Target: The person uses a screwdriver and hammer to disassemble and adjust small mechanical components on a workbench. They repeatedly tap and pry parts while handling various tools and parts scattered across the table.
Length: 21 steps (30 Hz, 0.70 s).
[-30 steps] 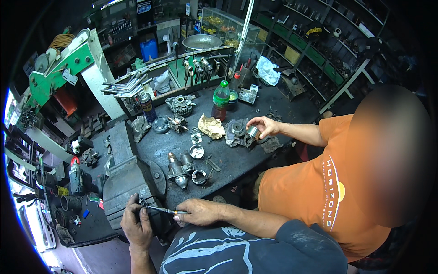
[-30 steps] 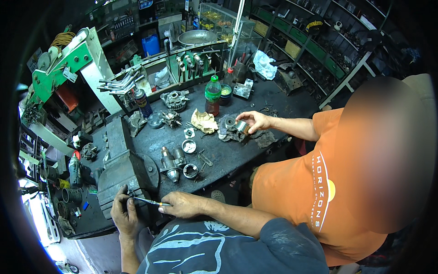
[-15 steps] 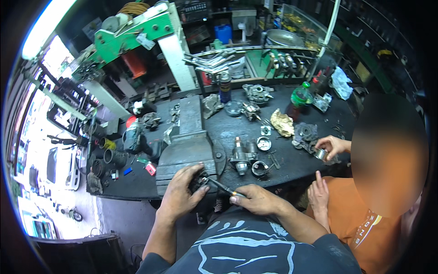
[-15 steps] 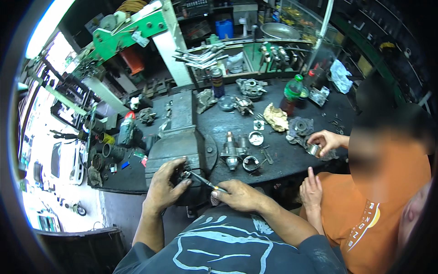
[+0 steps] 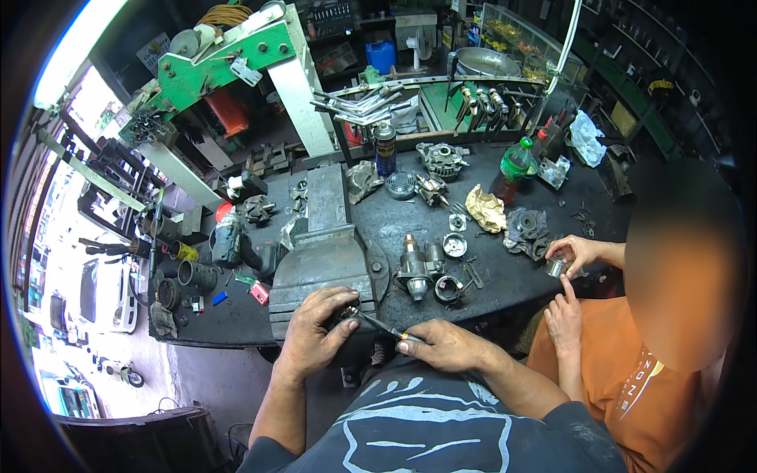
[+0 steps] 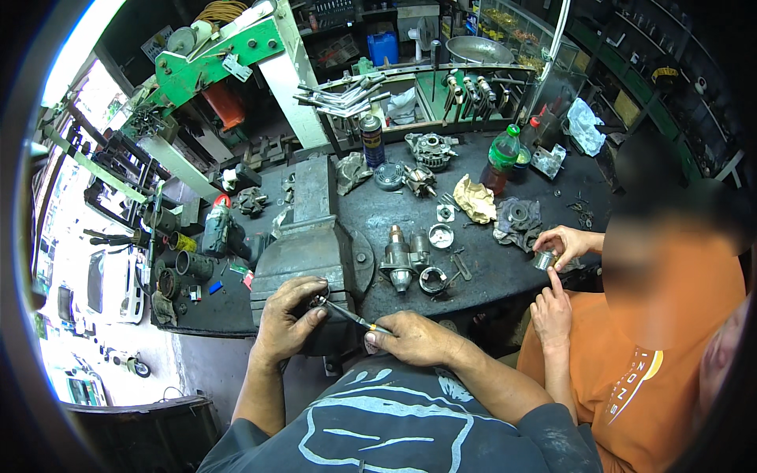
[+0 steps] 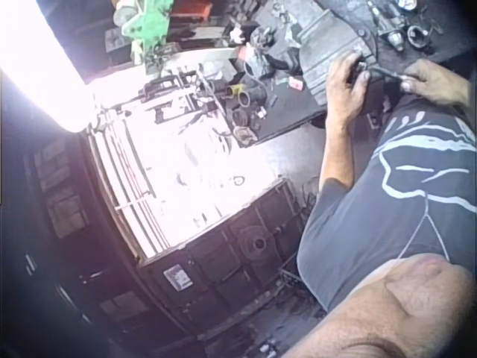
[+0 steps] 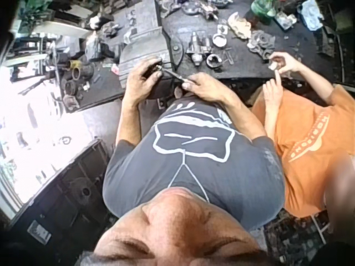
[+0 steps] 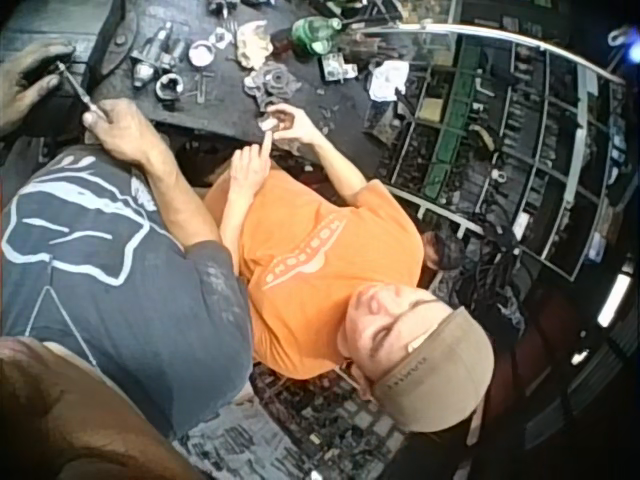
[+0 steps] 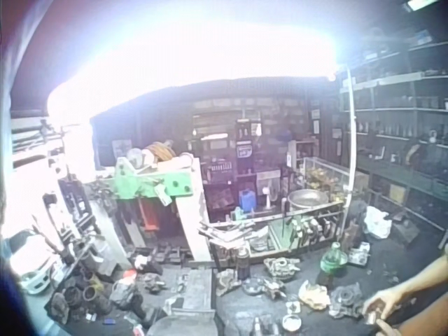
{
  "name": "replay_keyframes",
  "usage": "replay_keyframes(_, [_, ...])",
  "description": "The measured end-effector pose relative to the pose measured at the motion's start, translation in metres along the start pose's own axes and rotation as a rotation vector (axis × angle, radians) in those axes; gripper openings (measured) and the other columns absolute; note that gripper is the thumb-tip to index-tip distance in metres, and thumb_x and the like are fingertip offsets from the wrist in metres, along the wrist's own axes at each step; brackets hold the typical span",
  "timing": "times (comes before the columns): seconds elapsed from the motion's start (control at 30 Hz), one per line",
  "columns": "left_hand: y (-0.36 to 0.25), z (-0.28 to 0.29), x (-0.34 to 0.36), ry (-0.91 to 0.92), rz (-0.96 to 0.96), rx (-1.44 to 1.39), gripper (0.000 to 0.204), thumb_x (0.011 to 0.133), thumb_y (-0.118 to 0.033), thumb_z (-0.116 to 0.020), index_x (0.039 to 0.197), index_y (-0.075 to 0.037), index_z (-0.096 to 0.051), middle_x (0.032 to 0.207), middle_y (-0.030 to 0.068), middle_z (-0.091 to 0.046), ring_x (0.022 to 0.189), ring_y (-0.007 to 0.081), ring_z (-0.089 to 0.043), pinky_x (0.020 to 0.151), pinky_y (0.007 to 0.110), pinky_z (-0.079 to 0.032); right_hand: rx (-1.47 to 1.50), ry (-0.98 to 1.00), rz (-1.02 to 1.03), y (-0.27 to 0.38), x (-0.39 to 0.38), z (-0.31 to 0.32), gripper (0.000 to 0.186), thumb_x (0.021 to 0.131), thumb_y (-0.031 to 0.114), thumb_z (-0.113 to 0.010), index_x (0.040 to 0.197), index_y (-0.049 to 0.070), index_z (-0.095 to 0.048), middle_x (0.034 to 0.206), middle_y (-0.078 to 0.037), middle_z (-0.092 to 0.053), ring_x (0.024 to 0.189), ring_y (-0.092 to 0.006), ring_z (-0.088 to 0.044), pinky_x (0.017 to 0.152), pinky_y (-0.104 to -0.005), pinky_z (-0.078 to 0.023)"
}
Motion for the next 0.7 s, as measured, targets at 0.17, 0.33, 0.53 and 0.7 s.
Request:
replay_keyframes(0.17, [0.001,0.0,-0.002,-0.024,0.011,0.005,0.041,0.086,-0.012,-0.084,0.126,-0.004,-0.077,0.13,0.0164,-0.074,0.127,0.037,-0.067,0.11,0.046,-0.052,-0.01,-0.012,-0.008,0.001,0.002,-0.001,0.041,0.112,0.036,-0.06,0.104,0.0,-0.076,0.084,-0.015,-0.075,0.08,-0.0251,-0.072,0.076,-0.0442,-0.054])
replay_keyframes(0.33, [-0.006,-0.006,0.0,-0.035,-0.007,0.155,0.041,0.084,-0.01,-0.084,0.125,-0.005,-0.078,0.129,0.016,-0.075,0.127,0.0364,-0.067,0.111,0.047,-0.05,-0.026,-0.093,0.039,-0.008,0.002,-0.002,0.048,0.111,0.041,-0.059,0.099,-0.003,-0.074,0.082,-0.019,-0.074,0.078,-0.0321,-0.073,0.076,-0.0484,-0.055])
replay_keyframes(0.53, [-0.014,-0.018,-0.009,-0.118,-0.094,0.255,0.041,0.079,-0.006,-0.083,0.119,-0.003,-0.079,0.126,0.0166,-0.076,0.125,0.0399,-0.067,0.11,0.05,-0.05,0.033,-0.084,0.053,-0.011,0.007,-0.009,0.052,0.111,0.04,-0.059,0.101,-0.009,-0.072,0.085,-0.028,-0.073,0.08,-0.0404,-0.073,0.078,-0.0529,-0.054])
replay_keyframes(0.7, [-0.004,-0.015,-0.01,-0.204,0.011,0.061,0.028,0.082,-0.008,-0.084,0.108,-0.002,-0.074,0.126,0.0174,-0.077,0.127,0.0395,-0.067,0.11,0.049,-0.051,0.093,-0.093,0.059,-0.009,0.005,-0.008,0.05,0.111,0.038,-0.06,0.101,-0.009,-0.072,0.081,-0.024,-0.072,0.075,-0.034,-0.071,0.073,-0.0497,-0.054])
Point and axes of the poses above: each hand's wrist, its own x-axis towards the middle knuckle, its own z-axis out of the back of the hand, y = z × x, the point moved 8 cm from there along x, towards the middle knuckle
